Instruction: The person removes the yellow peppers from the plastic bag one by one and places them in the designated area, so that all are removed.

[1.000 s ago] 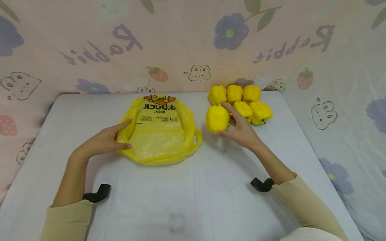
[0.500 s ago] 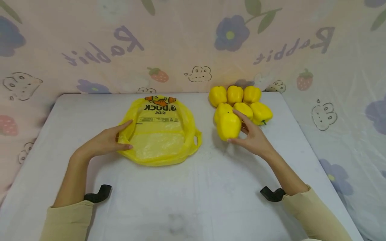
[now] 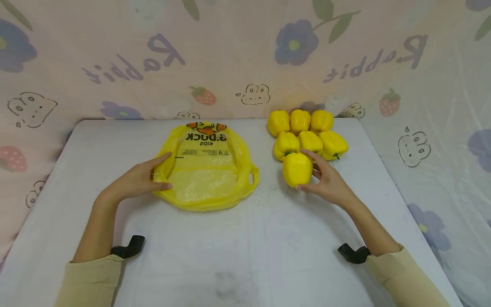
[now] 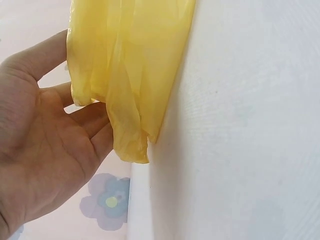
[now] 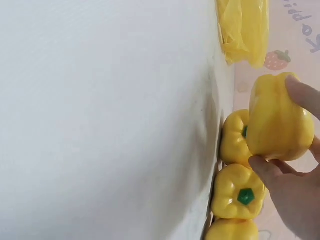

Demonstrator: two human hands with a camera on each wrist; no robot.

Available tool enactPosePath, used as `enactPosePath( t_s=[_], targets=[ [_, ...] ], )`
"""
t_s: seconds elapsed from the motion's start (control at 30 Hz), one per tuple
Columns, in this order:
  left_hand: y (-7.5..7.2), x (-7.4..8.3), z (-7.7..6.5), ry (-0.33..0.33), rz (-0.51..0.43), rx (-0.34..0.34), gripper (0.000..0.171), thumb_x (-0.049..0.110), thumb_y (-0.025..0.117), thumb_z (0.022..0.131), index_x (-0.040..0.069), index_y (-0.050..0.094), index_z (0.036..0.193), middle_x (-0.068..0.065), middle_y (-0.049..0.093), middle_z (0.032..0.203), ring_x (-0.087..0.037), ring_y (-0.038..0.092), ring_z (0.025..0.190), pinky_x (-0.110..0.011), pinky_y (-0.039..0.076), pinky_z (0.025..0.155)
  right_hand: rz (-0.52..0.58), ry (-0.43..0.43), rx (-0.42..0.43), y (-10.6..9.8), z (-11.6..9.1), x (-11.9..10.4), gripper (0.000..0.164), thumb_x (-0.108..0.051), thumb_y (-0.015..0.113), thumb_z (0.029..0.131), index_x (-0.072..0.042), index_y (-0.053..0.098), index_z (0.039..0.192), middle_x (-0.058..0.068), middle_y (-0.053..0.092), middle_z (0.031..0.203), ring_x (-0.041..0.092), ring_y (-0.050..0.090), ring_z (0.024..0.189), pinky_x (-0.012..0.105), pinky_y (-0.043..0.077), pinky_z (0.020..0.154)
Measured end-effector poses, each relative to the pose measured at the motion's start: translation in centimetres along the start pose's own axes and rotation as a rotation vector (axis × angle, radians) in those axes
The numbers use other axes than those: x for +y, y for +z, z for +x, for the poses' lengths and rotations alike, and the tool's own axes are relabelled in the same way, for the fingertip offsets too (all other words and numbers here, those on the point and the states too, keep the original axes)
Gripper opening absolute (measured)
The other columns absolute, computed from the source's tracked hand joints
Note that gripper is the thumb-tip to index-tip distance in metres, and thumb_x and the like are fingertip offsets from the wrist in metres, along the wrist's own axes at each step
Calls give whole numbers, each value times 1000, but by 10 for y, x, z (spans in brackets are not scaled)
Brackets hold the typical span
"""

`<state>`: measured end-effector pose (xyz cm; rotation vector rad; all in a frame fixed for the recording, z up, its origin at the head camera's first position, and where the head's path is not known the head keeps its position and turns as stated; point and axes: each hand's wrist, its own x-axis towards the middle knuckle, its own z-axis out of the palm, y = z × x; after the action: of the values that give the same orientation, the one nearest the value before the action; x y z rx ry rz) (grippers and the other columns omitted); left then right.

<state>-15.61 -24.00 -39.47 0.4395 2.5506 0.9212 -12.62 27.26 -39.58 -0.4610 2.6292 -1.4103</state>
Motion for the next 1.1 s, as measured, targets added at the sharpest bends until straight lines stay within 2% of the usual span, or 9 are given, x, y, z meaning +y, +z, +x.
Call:
enactPosePath(
  t_s=[0.2,0.43,0.67,0.93,1.1],
  targets=[
    [1,2,2,3,-1,10,94,33,78,86,8,22,158,-24,21,161,-47,18,146,-64,18,116,-46,44,-6,2,-1,5,94,-12,86,78,-17,32,155,10,32,158,33,34,142,54,34,113],
    [3,3,4,-4,-3,15,95,33,78,87,8,21,159,-20,18,163,-45,15,148,-62,16,117,-78,85,-15,7,1,13,97,-13,87,76,-18,31,155,13,31,159,36,34,142,56,34,112],
    [3,3,4,-14,-17,25,94,33,79,86,10,24,159,-19,20,163,-44,17,147,-62,19,116,-120,82,-12,12,2,18,98,-16,87,77,-17,29,156,17,28,160,40,32,143,58,35,111],
    [2,1,-2,-29,-44,64,88,43,74,88,18,27,159,-19,25,161,-44,26,144,-63,25,114,-127,56,-3,15,3,18,100,-13,87,77,-11,27,157,18,26,160,39,27,145,58,33,112],
    [-3,-1,-8,-17,-86,91,86,40,73,90,19,26,159,-16,25,162,-43,35,141,-61,30,112,-143,39,15,14,3,17,99,-13,87,77,-10,28,157,18,28,159,38,31,144,54,34,112]
  ],
)
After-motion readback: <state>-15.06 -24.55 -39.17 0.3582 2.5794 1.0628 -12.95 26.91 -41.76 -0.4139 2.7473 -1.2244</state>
